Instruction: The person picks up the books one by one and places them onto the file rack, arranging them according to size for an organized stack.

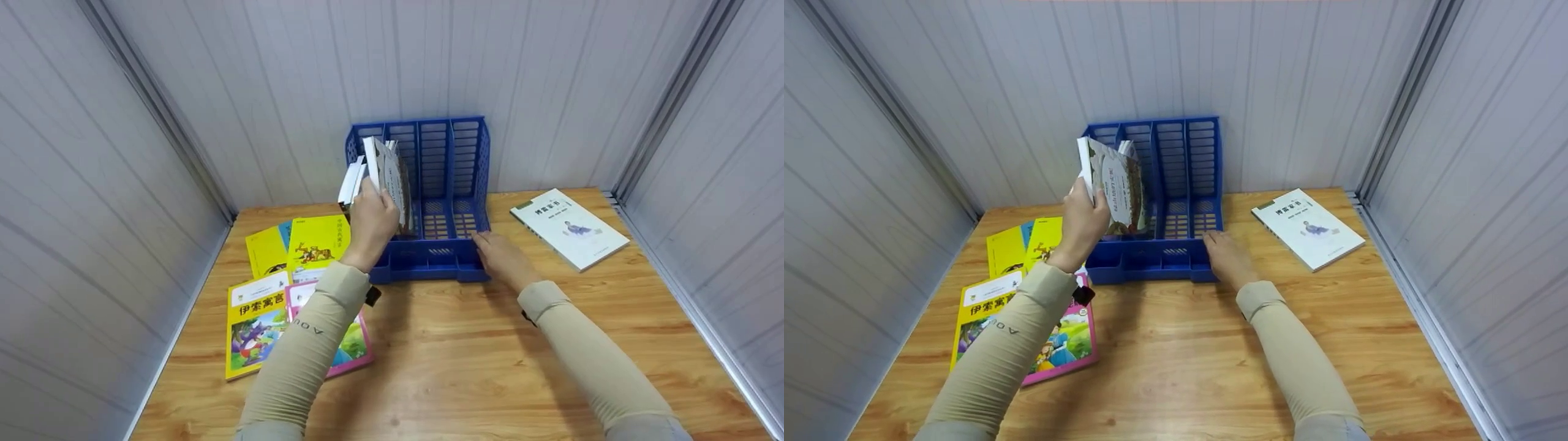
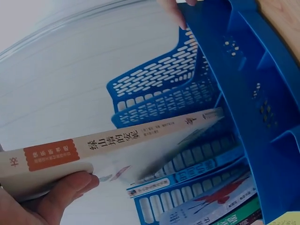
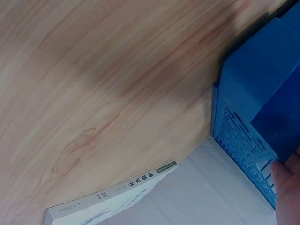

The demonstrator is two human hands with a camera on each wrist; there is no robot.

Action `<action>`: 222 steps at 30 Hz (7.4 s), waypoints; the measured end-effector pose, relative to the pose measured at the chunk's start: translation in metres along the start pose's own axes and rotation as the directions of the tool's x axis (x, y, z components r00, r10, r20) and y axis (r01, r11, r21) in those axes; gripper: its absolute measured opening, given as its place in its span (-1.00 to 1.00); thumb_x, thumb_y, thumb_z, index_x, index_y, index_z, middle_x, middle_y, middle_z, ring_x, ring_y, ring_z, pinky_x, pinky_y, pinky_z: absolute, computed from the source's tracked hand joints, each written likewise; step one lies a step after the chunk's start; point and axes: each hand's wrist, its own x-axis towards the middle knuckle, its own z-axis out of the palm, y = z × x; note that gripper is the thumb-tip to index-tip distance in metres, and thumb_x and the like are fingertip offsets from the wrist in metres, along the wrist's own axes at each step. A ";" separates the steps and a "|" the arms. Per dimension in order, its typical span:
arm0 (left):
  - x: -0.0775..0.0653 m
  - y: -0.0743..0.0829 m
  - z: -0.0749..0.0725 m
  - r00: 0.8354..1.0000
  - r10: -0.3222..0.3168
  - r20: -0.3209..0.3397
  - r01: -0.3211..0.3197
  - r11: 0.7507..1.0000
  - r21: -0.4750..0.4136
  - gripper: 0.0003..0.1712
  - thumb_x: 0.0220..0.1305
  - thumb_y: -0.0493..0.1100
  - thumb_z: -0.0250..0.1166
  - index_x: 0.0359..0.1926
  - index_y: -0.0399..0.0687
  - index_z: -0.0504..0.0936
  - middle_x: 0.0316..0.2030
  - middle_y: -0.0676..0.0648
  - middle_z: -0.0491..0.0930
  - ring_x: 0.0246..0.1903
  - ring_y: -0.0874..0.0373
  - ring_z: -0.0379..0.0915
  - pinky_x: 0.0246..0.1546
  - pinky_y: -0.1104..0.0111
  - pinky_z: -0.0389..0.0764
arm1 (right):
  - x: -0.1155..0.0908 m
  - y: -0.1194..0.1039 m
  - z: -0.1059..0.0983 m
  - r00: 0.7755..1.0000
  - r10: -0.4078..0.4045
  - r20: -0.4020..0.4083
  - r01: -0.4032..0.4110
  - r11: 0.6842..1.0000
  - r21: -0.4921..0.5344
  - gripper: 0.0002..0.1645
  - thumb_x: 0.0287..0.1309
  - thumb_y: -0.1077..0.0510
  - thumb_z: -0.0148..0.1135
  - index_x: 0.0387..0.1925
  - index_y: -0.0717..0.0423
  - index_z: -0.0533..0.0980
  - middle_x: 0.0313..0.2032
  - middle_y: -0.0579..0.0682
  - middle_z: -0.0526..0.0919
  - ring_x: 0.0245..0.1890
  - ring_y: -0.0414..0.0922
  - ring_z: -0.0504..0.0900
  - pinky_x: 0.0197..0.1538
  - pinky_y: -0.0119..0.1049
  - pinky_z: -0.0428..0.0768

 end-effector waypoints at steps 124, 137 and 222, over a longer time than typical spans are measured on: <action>-0.018 -0.112 0.099 0.826 0.312 0.469 -0.526 0.725 0.444 -0.78 0.49 -0.37 0.20 -0.21 -0.30 0.79 -0.24 -0.26 0.82 -0.22 -0.24 0.80 -0.07 -0.04 0.78 | -0.098 0.138 -0.018 0.866 0.451 0.217 -0.443 0.892 -0.086 -0.75 0.42 0.48 0.03 -0.23 0.51 0.65 -0.32 0.44 0.74 -0.27 0.40 0.76 -0.16 0.29 0.75; -0.017 -0.118 0.099 0.834 0.297 0.464 -0.510 0.736 0.445 -0.78 0.49 -0.38 0.18 -0.20 -0.32 0.77 -0.22 -0.29 0.82 -0.20 -0.28 0.78 -0.03 -0.08 0.76 | -0.108 0.116 -0.028 0.861 0.430 0.270 -0.423 0.902 -0.086 -0.80 0.29 0.43 0.20 -0.43 0.33 0.68 -0.42 0.25 0.76 -0.37 0.16 0.75 -0.25 0.15 0.72; 0.001 -0.065 0.071 0.874 0.091 0.477 -0.054 0.994 -0.090 -0.53 0.73 -0.02 0.07 0.29 -0.29 0.66 0.07 -0.27 0.77 0.05 -0.12 0.73 0.22 0.02 0.68 | -0.101 0.043 -0.068 0.907 0.201 -0.369 -0.220 0.975 -0.009 -0.21 0.08 0.56 0.21 0.42 0.37 0.45 -0.01 0.55 0.71 -0.18 0.51 0.75 -0.26 0.40 0.72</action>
